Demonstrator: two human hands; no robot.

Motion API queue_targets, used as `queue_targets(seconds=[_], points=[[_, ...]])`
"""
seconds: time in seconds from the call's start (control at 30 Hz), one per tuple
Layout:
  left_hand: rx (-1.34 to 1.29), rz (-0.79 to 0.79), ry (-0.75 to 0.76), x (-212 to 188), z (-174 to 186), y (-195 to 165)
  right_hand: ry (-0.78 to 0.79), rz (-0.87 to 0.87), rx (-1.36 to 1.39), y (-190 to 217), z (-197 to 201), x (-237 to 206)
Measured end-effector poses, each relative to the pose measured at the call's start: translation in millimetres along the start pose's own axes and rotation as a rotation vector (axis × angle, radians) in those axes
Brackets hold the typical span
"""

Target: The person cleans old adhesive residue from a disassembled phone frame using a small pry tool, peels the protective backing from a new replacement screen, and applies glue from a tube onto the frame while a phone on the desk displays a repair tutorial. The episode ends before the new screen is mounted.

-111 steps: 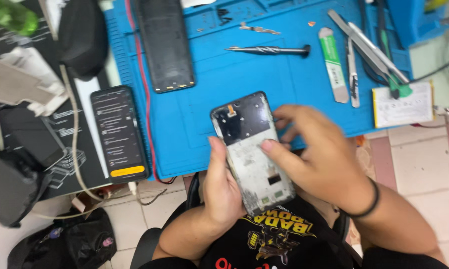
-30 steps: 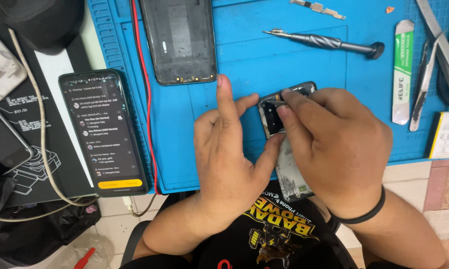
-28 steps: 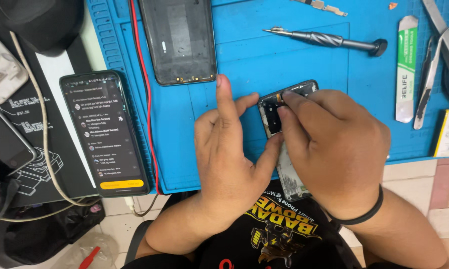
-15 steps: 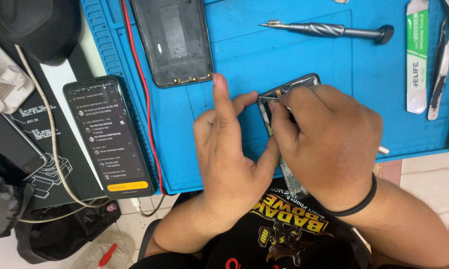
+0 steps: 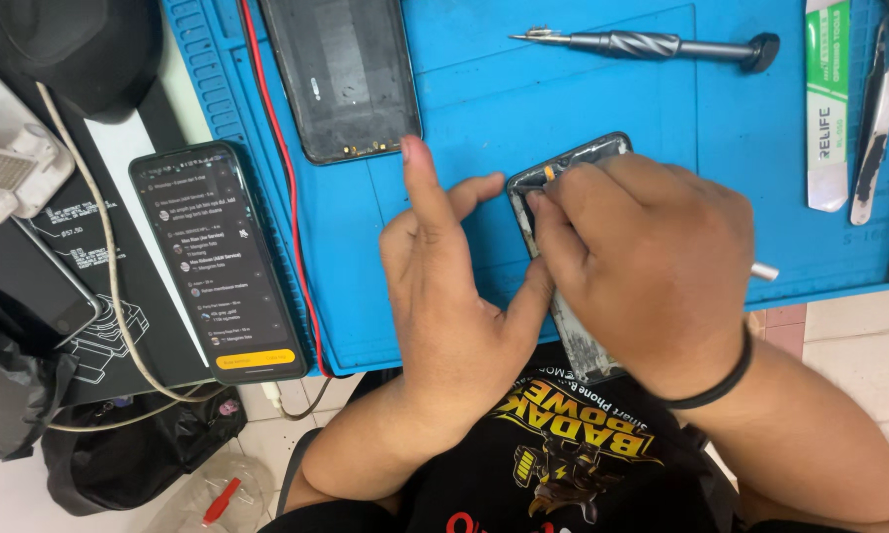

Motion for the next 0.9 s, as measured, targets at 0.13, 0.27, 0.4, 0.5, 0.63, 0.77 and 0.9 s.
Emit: queue_targets(seconds=[0.13, 0.27, 0.4, 0.5, 0.63, 0.77, 0.9], points=[[0.009, 0.002, 0.001, -2.8, 2.5, -1.3, -0.018, 0.015, 0.056, 1.7, 1.8, -1.7], [0.013, -0.004, -0.006, -5.7, 1.1, -3.9, -0.041, 0.028, 0.041, 1.2, 5.8, -5.8], [0.011, -0.008, -0.011, -7.7, 1.8, -5.9, 0.004, 0.073, 0.035, 0.5, 7.1, -7.0], [0.014, -0.012, -0.006, -8.2, 1.6, -8.3, -0.046, 0.063, 0.032, -0.6, 10.1, -8.9], [0.001, -0.055, 0.037, -10.9, 4.3, -12.4, -0.016, 0.128, 0.054, -3.0, 13.6, -16.5], [0.029, -0.079, 0.063, -14.8, 5.7, -14.7, -0.067, 0.115, 0.019, -3.6, 16.1, -26.2], [0.042, -0.079, 0.083, -19.0, 4.4, -17.8, -0.028, 0.163, 0.022, -0.3, 23.2, -32.5]])
Point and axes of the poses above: each hand's wrist, its own x-axis towards the middle knuckle, its own z-axis out of the back of the hand, y = z × x, the point moved 6 cm from there along x, towards the middle knuckle, and after that the axes turned 5 degrees about -y, right-handed, at the moved point
